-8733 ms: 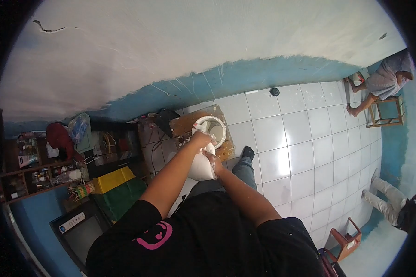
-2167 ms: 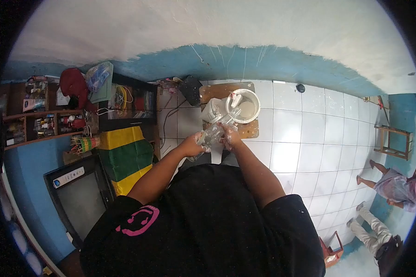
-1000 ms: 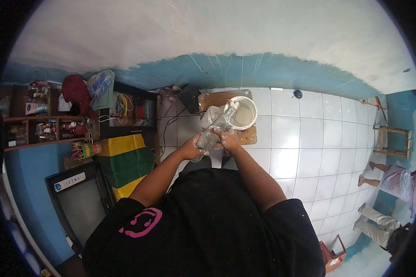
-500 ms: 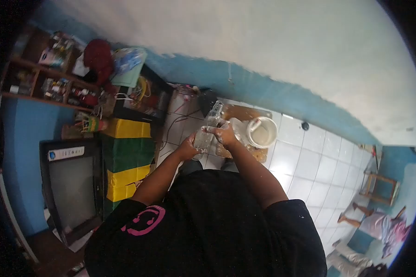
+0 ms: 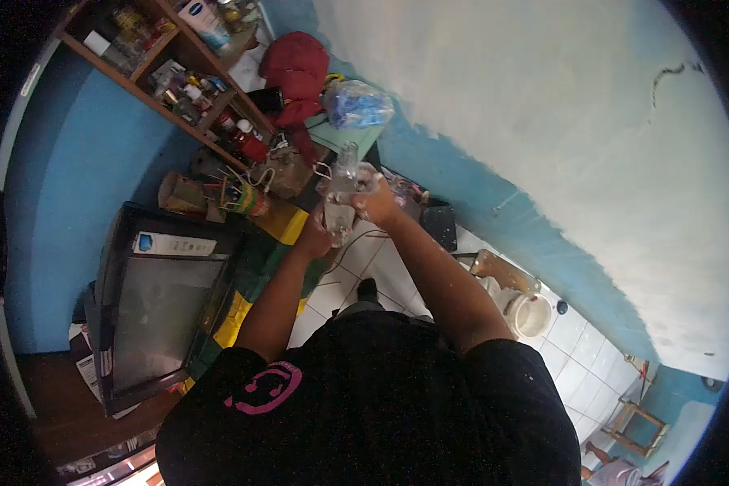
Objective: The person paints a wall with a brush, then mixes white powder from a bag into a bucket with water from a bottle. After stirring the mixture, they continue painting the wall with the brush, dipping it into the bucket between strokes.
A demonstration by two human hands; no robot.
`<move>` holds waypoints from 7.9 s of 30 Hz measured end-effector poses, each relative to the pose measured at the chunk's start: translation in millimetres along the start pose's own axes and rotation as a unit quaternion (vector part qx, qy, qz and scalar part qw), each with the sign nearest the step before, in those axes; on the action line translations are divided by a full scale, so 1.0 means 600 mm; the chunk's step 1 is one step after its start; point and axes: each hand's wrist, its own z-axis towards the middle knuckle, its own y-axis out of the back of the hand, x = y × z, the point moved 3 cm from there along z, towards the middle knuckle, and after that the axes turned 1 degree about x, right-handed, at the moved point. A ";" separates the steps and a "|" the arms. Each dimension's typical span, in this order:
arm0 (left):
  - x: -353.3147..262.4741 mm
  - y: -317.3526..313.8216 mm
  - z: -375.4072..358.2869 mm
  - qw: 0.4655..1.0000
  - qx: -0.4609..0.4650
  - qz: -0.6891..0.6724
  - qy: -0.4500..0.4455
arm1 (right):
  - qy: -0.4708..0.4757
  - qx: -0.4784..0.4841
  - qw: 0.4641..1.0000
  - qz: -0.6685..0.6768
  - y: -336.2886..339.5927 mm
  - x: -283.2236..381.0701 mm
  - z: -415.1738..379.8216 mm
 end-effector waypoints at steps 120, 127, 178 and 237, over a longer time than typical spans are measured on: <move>0.234 -0.935 -0.179 0.845 0.091 -0.208 0.483 | -0.123 0.119 0.801 -0.574 0.641 -0.018 -0.707; 0.199 -0.938 -0.187 0.853 0.014 -0.231 0.468 | -0.089 0.056 0.821 -0.561 0.645 0.066 -0.723; 0.234 -0.813 -0.107 0.888 0.041 0.458 0.005 | -0.371 -0.133 0.780 -0.486 0.601 0.006 -0.835; 0.298 -0.748 -0.002 0.949 0.009 0.281 0.145 | -0.196 -0.270 0.882 -0.334 0.696 -0.128 -0.859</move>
